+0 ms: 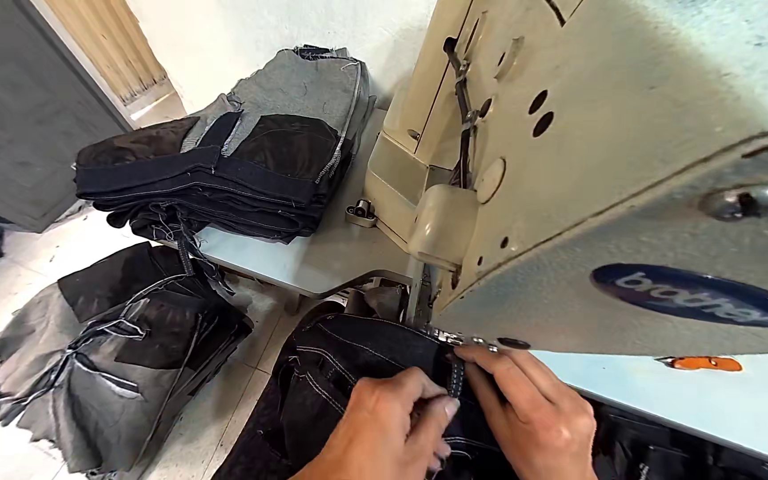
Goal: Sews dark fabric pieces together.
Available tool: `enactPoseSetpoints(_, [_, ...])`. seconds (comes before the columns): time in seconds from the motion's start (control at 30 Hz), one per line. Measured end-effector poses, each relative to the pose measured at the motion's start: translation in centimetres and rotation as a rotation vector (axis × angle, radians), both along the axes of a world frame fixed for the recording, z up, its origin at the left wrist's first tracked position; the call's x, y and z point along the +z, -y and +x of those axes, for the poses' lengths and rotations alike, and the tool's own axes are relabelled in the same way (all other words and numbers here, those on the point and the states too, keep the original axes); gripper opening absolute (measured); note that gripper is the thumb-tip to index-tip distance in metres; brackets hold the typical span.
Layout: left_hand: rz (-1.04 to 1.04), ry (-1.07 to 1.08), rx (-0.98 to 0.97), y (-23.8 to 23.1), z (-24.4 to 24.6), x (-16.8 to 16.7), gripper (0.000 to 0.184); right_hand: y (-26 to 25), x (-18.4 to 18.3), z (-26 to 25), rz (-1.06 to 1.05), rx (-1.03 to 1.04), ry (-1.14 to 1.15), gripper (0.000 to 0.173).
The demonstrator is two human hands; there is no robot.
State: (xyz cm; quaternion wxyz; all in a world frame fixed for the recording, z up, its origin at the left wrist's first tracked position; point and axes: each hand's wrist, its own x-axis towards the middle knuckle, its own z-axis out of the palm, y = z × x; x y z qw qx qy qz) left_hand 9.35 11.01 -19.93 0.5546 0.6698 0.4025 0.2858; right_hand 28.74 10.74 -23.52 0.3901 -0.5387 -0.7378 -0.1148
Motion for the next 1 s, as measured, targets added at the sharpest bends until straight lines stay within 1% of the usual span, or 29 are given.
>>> enactPoseSetpoints(0.1, [-0.13,0.122,0.093,-0.3,0.5,-1.4,0.017,0.1,-0.4,-0.3,0.052,0.012,0.074,0.013])
enactPoseSetpoints(0.17, [-0.215,0.13,0.135,-0.4,1.0,-1.1,0.01,0.7,-0.1,-0.2,0.004,0.031,0.169,0.022])
enactPoseSetpoints(0.2, [-0.272,0.132,0.147,-0.4,1.2,-0.8,0.01,1.1,0.1,-0.1,-0.038,0.041,0.206,0.026])
enactPoseSetpoints(0.27, [-0.378,0.13,0.117,-0.9,1.2,-0.1,0.02,1.7,0.4,0.3,-0.111,0.057,0.226,0.031])
enactPoseSetpoints(0.3, [-0.399,0.112,0.081,-1.2,1.0,0.1,0.025,1.9,0.5,0.5,-0.139,0.064,0.21,0.033])
enactPoseSetpoints(0.33, [-0.367,0.072,0.038,-1.4,0.9,0.1,0.029,1.9,0.6,0.8,-0.163,0.069,0.189,0.034])
enactPoseSetpoints(0.37, [-0.253,0.008,-0.003,-1.5,0.8,-0.1,0.031,1.9,0.7,1.0,-0.184,0.072,0.167,0.036])
enactPoseSetpoints(0.4, [-0.036,-0.079,-0.021,-1.3,0.6,-0.6,0.034,1.9,0.7,1.3,-0.193,0.07,0.15,0.038])
enactPoseSetpoints(0.43, [0.288,-0.171,0.008,-1.1,0.5,-1.7,0.036,1.7,0.6,1.5,-0.188,0.065,0.139,0.039])
enactPoseSetpoints(0.47, [0.653,-0.253,0.077,-1.2,0.4,-3.0,0.034,1.6,0.4,1.7,-0.178,0.054,0.133,0.041])
enactPoseSetpoints(0.5, [0.966,-0.297,0.132,-1.6,0.2,-3.9,0.029,1.5,0.2,1.9,-0.17,0.039,0.132,0.042])
enactPoseSetpoints(0.53, [1.173,-0.294,0.135,-2.2,-0.1,-4.5,0.023,1.5,0.2,2.0,-0.163,0.021,0.14,0.042])
enactPoseSetpoints(0.57, [1.283,-0.285,0.069,-2.8,-0.4,-4.6,0.019,1.4,0.2,2.0,-0.154,-0.001,0.157,0.043])
enactPoseSetpoints(0.63, [1.366,-0.26,-0.118,-4.2,-0.8,-4.7,0.022,1.2,0.2,1.9,-0.143,-0.025,0.184,0.043])
enactPoseSetpoints(0.67, [1.357,-0.242,-0.183,-4.7,-0.9,-4.8,0.024,1.1,0.1,2.0,-0.143,-0.015,0.173,0.042])
enactPoseSetpoints(0.73, [1.288,-0.235,-0.241,-5.2,-1.1,-4.8,0.027,1.2,-0.3,2.9,-0.191,0.029,0.08,0.035])
enactPoseSetpoints(0.77, [1.258,-0.245,-0.245,-5.3,-1.1,-4.7,0.028,1.5,-0.5,3.5,-0.244,0.038,0.004,0.03])
enactPoseSetpoints(0.8, [1.237,-0.252,-0.237,-5.4,-1.1,-4.6,0.028,1.8,-0.6,4.2,-0.293,0.017,-0.055,0.032])
enactPoseSetpoints(0.87, [1.204,-0.244,-0.215,-5.4,-1.1,-4.7,0.028,2.1,-0.9,5.0,-0.352,-0.081,-0.096,0.054])
enactPoseSetpoints(0.9, [1.19,-0.24,-0.204,-5.4,-1.0,-4.8,0.028,2.0,-1.3,5.1,-0.347,-0.102,-0.125,0.058])
enactPoseSetpoints(1.0, [1.179,-0.25,-0.165,-5.6,-0.7,-4.6,0.028,0.9,-2.3,4.9,-0.273,-0.066,-0.264,0.052])
